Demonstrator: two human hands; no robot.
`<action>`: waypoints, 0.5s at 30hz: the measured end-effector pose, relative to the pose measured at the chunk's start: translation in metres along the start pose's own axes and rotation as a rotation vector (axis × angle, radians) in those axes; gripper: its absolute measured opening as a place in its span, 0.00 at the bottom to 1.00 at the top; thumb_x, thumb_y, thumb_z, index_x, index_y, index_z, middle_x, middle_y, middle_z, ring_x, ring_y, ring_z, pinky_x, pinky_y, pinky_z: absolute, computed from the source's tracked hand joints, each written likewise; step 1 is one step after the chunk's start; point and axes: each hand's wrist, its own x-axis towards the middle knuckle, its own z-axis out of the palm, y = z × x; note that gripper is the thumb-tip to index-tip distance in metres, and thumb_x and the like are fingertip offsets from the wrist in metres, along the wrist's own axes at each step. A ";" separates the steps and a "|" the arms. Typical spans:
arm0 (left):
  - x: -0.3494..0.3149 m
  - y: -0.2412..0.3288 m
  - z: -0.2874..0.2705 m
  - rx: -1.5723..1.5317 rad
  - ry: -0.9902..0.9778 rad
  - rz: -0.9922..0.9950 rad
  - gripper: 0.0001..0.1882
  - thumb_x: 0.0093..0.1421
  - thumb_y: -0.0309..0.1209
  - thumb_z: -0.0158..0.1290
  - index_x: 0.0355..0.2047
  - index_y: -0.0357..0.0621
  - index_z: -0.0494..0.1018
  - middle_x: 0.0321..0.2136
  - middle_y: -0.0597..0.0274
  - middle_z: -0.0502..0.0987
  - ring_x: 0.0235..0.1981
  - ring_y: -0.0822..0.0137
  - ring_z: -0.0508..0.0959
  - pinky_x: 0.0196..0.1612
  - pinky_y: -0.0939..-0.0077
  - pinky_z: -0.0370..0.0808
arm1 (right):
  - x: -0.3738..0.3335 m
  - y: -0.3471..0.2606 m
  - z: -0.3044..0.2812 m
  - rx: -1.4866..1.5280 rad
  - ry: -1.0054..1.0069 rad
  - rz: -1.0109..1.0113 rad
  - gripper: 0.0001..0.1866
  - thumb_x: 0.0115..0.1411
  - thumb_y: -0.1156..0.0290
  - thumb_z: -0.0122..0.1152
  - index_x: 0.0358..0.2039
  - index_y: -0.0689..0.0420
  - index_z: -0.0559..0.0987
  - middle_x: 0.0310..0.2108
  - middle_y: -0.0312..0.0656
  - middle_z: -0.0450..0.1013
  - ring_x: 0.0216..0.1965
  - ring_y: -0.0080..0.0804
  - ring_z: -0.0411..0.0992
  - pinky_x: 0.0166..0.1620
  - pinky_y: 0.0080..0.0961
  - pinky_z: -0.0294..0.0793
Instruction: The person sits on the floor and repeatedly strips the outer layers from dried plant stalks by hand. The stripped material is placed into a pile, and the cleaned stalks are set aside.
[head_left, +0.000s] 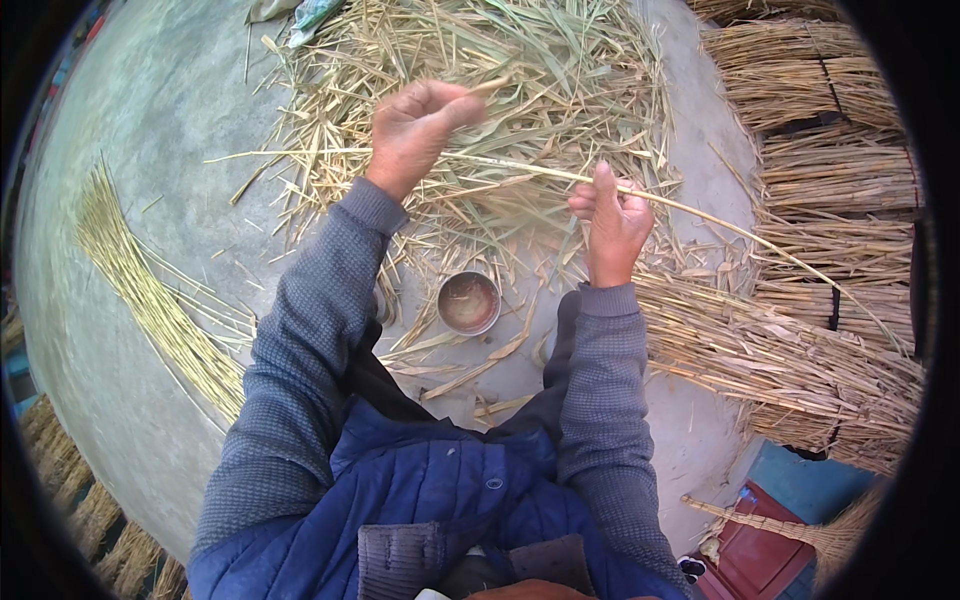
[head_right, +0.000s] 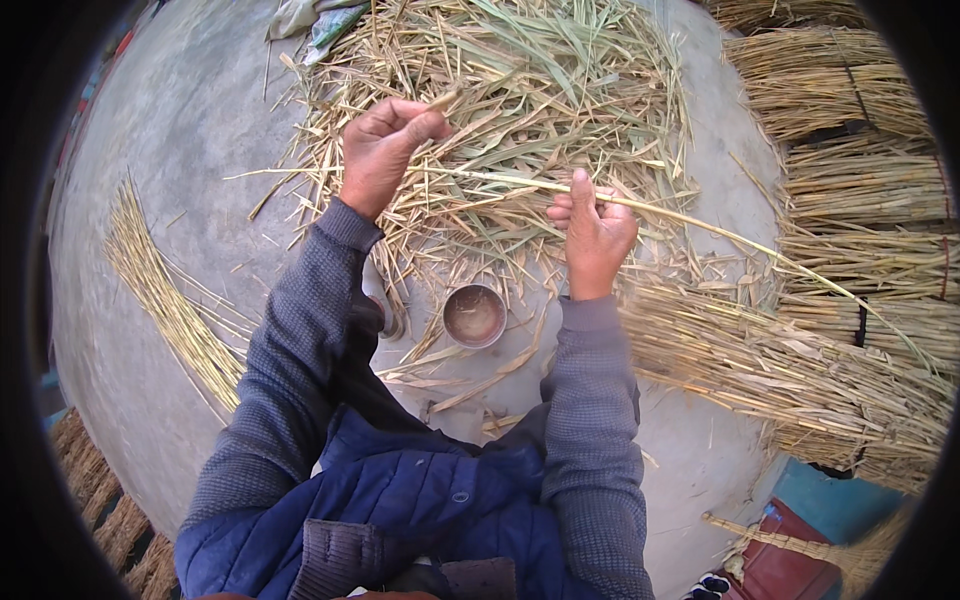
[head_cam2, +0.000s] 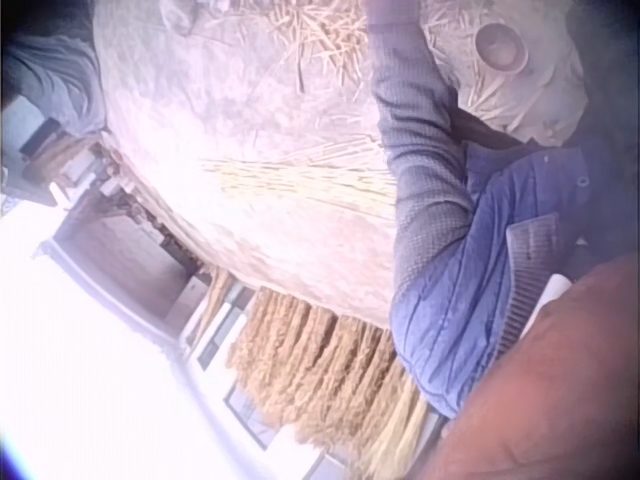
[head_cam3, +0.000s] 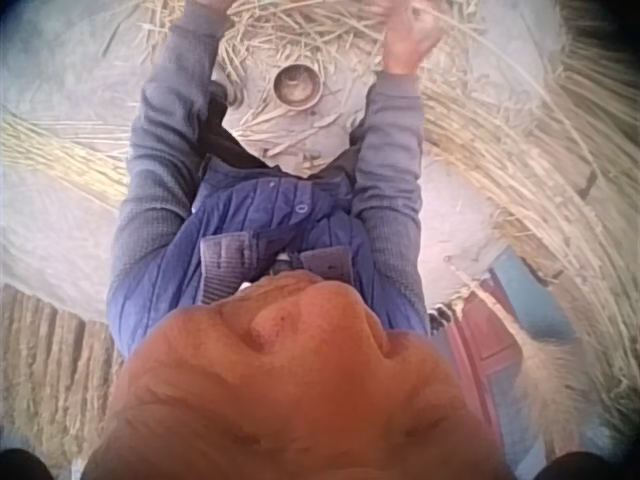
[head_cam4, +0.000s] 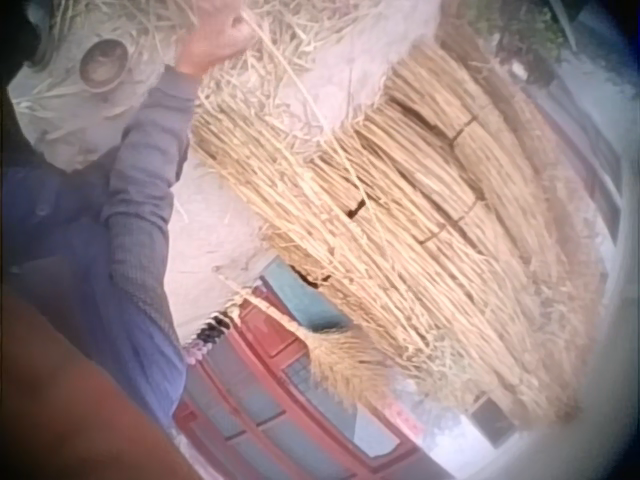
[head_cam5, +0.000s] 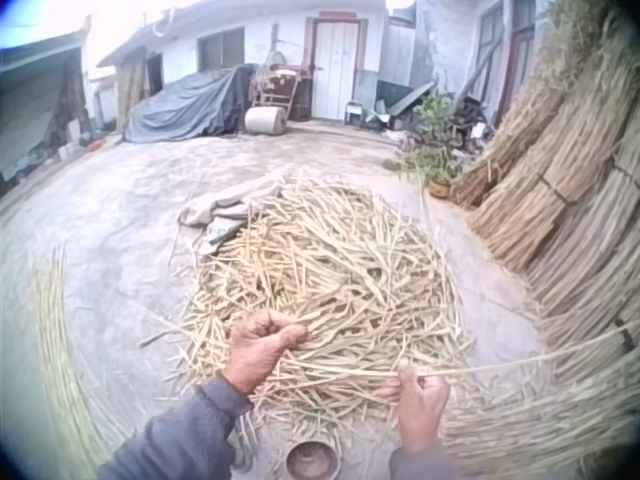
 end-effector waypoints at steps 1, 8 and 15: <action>0.009 0.008 -0.018 -0.032 0.025 0.041 0.07 0.59 0.32 0.65 0.32 0.44 0.80 0.27 0.65 0.83 0.24 0.77 0.77 0.29 0.85 0.73 | 0.002 0.000 -0.001 -0.014 0.047 0.033 0.20 0.64 0.58 0.66 0.33 0.65 0.75 0.24 0.47 0.78 0.21 0.26 0.77 0.24 0.19 0.76; 0.025 -0.005 -0.057 1.446 -0.095 0.569 0.10 0.60 0.39 0.61 0.38 0.49 0.80 0.30 0.63 0.82 0.34 0.68 0.77 0.43 0.69 0.69 | 0.000 0.004 -0.003 -0.009 -0.047 -0.006 0.22 0.63 0.54 0.66 0.35 0.65 0.76 0.27 0.48 0.79 0.24 0.29 0.78 0.28 0.20 0.78; 0.005 -0.014 -0.001 0.969 -0.604 0.580 0.12 0.62 0.42 0.58 0.33 0.47 0.81 0.25 0.64 0.79 0.32 0.62 0.76 0.42 0.67 0.66 | -0.002 0.011 0.010 0.112 -0.076 0.077 0.18 0.65 0.60 0.64 0.36 0.65 0.76 0.28 0.47 0.79 0.27 0.29 0.80 0.29 0.18 0.80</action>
